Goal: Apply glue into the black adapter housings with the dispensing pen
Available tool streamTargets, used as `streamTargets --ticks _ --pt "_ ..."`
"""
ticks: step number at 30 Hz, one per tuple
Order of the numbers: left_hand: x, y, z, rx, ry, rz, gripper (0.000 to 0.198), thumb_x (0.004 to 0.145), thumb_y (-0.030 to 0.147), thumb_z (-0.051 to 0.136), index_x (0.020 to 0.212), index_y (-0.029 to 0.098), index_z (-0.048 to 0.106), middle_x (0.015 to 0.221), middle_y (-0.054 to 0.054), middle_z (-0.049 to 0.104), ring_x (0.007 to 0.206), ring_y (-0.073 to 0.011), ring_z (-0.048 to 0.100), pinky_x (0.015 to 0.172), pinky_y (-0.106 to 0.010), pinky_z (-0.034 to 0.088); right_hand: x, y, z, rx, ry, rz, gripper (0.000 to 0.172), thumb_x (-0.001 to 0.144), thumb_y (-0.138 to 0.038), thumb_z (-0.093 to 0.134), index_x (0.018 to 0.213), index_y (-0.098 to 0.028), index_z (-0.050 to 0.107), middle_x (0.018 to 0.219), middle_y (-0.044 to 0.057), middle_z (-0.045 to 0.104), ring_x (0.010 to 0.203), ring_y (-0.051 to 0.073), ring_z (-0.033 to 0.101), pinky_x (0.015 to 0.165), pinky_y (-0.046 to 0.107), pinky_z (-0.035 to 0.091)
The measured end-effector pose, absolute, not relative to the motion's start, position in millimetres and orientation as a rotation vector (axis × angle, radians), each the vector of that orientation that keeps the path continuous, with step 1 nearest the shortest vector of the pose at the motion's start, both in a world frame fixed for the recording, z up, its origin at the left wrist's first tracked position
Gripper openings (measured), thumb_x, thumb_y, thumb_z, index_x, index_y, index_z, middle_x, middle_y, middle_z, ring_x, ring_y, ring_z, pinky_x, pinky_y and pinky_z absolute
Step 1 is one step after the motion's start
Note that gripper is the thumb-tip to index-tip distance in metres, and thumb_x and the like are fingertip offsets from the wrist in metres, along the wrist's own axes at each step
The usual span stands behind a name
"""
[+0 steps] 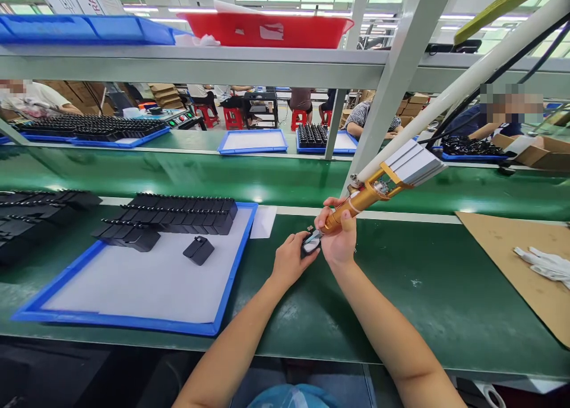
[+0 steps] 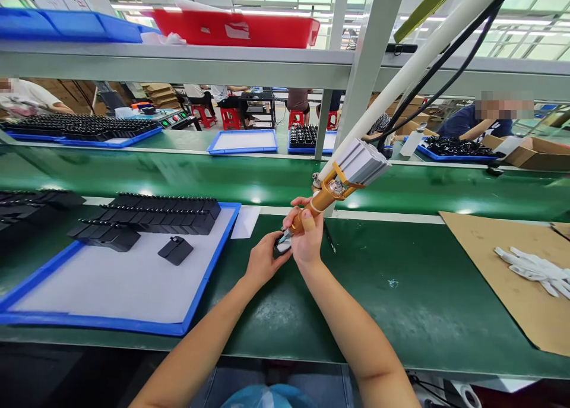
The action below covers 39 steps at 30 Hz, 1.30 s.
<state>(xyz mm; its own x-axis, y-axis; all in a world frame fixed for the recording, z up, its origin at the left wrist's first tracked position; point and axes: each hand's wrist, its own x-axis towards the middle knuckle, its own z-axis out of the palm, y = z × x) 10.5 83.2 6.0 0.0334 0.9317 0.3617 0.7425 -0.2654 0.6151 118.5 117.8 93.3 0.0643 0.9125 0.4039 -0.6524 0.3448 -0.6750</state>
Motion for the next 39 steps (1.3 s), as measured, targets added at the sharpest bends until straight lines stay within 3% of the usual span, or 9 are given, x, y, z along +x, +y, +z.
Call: streamTargets --ticks 4,20,26,30,35,39 --pt "9.3 83.3 5.3 2.057 1.682 1.101 0.040 0.085 0.040 0.059 0.121 0.022 0.052 0.104 -0.005 0.063 0.092 -0.0193 0.062 0.081 -0.030 0.050 117.5 116.0 94.1 -0.362 -0.907 1.212 0.030 0.077 -0.051 0.061 0.085 -0.025 0.047 0.089 -0.001 0.053 0.051 0.007 0.046 0.048 0.024 0.041" --pt "-12.2 95.3 -0.2 1.969 1.815 0.790 0.039 0.082 0.040 0.061 0.118 0.024 0.057 0.091 -0.005 0.064 0.085 -0.0237 0.061 0.074 -0.032 0.046 125.7 134.1 87.8 -0.301 -0.852 1.196 0.040 0.078 -0.060 0.056 0.103 -0.028 0.051 0.090 -0.001 0.053 0.052 0.008 0.048 0.047 0.025 0.041" --pt "-18.2 105.9 -7.3 1.709 1.654 0.971 0.044 0.076 0.044 0.068 0.114 0.024 0.060 0.110 -0.007 0.067 0.105 -0.0245 0.060 0.091 -0.036 0.046 127.5 140.0 82.6 -0.241 -0.834 1.214 0.039 0.080 -0.056 0.058 0.106 -0.028 0.052 0.090 -0.002 0.055 0.052 0.008 0.050 0.048 0.024 0.041" --pt "-7.9 114.9 -11.5 1.554 1.493 1.131 0.037 0.081 0.043 0.060 0.112 0.022 0.060 0.111 -0.006 0.069 0.104 -0.0216 0.064 0.095 -0.035 0.045 125.8 141.7 78.0 -0.194 -0.828 1.215 0.034 0.084 -0.051 0.055 0.109 -0.027 0.052 0.092 -0.001 0.056 0.054 0.007 0.051 0.049 0.023 0.041" --pt "-4.3 119.8 -20.7 1.678 1.491 1.175 0.029 0.086 0.037 0.050 0.110 0.022 0.057 0.097 -0.003 0.070 0.089 -0.0194 0.067 0.084 -0.032 0.049 123.5 144.9 77.2 -0.175 -0.822 1.201 0.032 0.085 -0.049 0.055 0.108 -0.026 0.050 0.092 -0.002 0.056 0.052 0.006 0.051 0.047 0.021 0.039" --pt "-10.8 120.5 -23.9 1.889 1.478 1.121 0.027 0.088 0.027 0.040 0.105 0.022 0.060 0.097 -0.004 0.066 0.092 -0.0195 0.063 0.085 -0.034 0.048 124.0 145.0 79.2 -0.189 -0.816 1.198 0.034 0.084 -0.049 0.056 0.107 -0.026 0.049 0.091 -0.002 0.057 0.052 0.006 0.052 0.048 0.022 0.040"
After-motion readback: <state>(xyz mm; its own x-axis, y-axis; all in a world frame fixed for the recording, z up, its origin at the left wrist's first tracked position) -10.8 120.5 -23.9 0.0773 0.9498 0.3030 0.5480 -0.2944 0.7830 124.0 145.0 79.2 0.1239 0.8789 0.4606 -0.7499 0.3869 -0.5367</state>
